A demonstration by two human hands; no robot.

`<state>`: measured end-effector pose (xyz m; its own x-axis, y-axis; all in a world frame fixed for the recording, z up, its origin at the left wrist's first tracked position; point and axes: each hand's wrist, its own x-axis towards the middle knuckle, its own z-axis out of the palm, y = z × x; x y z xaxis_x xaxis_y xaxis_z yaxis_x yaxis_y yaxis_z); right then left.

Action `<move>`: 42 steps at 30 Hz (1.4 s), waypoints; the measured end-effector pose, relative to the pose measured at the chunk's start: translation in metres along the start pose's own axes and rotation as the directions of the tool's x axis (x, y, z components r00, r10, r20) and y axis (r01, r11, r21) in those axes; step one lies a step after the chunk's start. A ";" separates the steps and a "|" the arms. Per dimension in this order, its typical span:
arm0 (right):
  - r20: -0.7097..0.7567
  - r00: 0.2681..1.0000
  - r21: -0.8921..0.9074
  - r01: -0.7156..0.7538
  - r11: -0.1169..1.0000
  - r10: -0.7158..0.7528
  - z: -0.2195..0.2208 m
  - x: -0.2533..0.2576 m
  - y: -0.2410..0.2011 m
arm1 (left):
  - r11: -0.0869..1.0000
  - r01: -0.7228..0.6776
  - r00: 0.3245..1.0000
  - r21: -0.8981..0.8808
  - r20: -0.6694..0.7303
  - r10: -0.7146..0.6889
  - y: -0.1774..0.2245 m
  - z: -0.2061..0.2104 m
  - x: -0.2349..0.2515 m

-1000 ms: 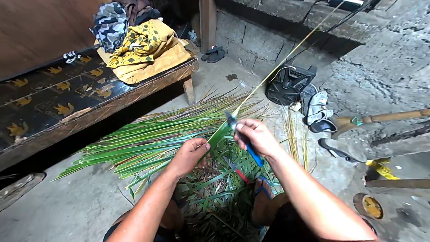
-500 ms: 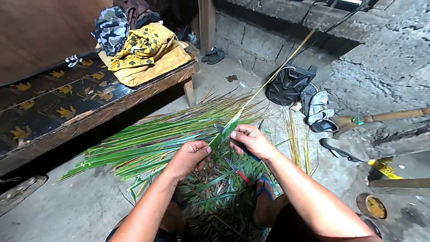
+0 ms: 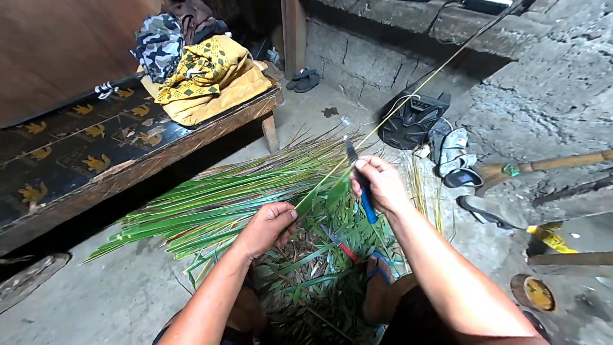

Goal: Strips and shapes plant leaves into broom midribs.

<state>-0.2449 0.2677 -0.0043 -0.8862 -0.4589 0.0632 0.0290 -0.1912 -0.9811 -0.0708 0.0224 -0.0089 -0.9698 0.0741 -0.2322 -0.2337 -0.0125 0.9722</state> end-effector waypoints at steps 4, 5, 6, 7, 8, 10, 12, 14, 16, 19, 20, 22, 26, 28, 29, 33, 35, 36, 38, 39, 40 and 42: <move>-0.020 1.000 0.002 0.008 1.000 -0.008 -0.010 0.002 -0.010 | 0.999 0.004 1.000 -0.033 -0.016 -0.005 -0.001 -0.002 -0.001; 0.062 0.997 -0.025 -0.034 0.999 0.035 -0.006 -0.002 -0.009 | 0.999 0.002 1.000 -0.052 -0.002 -0.002 -0.002 -0.002 0.000; 0.154 0.984 -0.047 -0.086 0.995 0.093 0.000 -0.008 -0.006 | 0.998 0.003 1.000 -0.070 0.013 -0.002 -0.002 0.000 0.002; 0.248 0.958 -0.070 -0.132 0.989 0.145 0.009 -0.014 -0.002 | 0.997 0.005 1.000 -0.079 0.025 -0.003 -0.002 0.002 0.003; 0.328 0.926 -0.086 -0.167 0.982 0.186 0.018 -0.020 0.004 | 0.997 0.000 1.000 -0.071 0.031 0.002 -0.002 0.005 0.004; 0.400 0.894 -0.064 -0.194 0.979 0.203 0.031 -0.028 0.012 | 1.000 -0.010 1.000 0.014 0.021 0.009 -0.001 0.010 0.005; 0.323 0.929 -0.011 -0.189 0.982 0.182 0.035 -0.026 0.015 | 0.997 -0.010 1.000 0.081 0.026 0.008 -0.001 0.011 0.005; 0.202 0.965 0.003 -0.169 0.986 0.165 0.029 -0.017 0.012 | 0.996 -0.007 0.999 0.092 0.032 0.004 -0.004 0.010 0.006; 0.192 0.966 -0.009 -0.176 0.984 0.175 0.024 -0.013 0.011 | 0.997 -0.004 1.000 0.083 0.020 0.003 -0.005 0.010 0.007; 0.347 0.905 -0.062 -0.241 0.968 0.248 0.034 -0.024 0.018 | 1.000 0.018 1.000 -0.011 0.019 -0.018 -0.005 0.011 0.007; 0.409 0.876 -0.067 -0.251 0.966 0.256 0.040 -0.030 0.023 | 0.998 0.028 0.999 -0.052 0.026 -0.027 -0.004 0.012 0.007; 0.494 0.837 -0.041 -0.249 0.968 0.236 0.048 -0.037 0.029 | 0.988 0.047 0.998 -0.150 0.053 -0.039 -0.005 0.013 0.007; 0.522 0.842 0.014 -0.166 0.986 0.135 0.042 -0.032 0.027 | 0.940 0.068 0.988 -0.335 0.156 -0.016 -0.005 0.014 0.005; 0.517 0.850 0.021 -0.135 0.991 0.105 0.036 -0.026 0.028 | 0.921 0.091 0.980 -0.378 0.201 -0.014 -0.004 0.013 0.004; 0.519 0.850 0.022 -0.122 0.992 0.093 0.035 -0.025 0.029 | 0.914 0.103 0.975 -0.393 0.220 -0.015 -0.004 0.013 0.005; 0.487 0.872 0.018 -0.068 0.998 0.050 0.034 -0.023 0.029 | 0.890 0.139 0.966 -0.435 0.259 -0.025 -0.004 0.011 0.004; 0.412 0.910 0.013 -0.039 0.999 0.030 0.028 -0.017 0.027 | 0.887 0.142 0.963 -0.440 0.269 -0.020 -0.004 0.010 0.002; 0.372 0.928 0.010 -0.028 1.000 0.022 0.022 -0.013 0.025 | 0.889 0.142 0.962 -0.436 0.273 -0.019 -0.005 0.009 0.001; 0.317 0.948 0.012 -0.006 1.000 0.002 0.012 -0.006 0.020 | 0.896 0.142 0.962 -0.421 0.273 -0.024 -0.006 0.009 -0.001; 0.285 0.958 0.021 0.006 1.000 -0.012 0.008 -0.004 0.016 | 0.904 0.139 0.963 -0.403 0.267 -0.029 -0.007 0.010 -0.002; 0.235 0.972 0.030 0.017 0.999 -0.024 0.005 -0.002 0.012 | 0.917 0.136 0.966 -0.376 0.256 -0.039 -0.007 0.010 -0.002; 0.132 0.990 0.051 0.046 0.998 -0.052 -0.001 0.001 0.004 | 0.933 0.127 0.975 -0.335 0.214 -0.056 -0.008 0.011 -0.004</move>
<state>-0.2465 0.2672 -0.0083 -0.8177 -0.5589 0.1377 0.0119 -0.2556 -0.9667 -0.0643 0.0331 -0.0157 -0.9180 0.2859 -0.2747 -0.3647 -0.3367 0.8681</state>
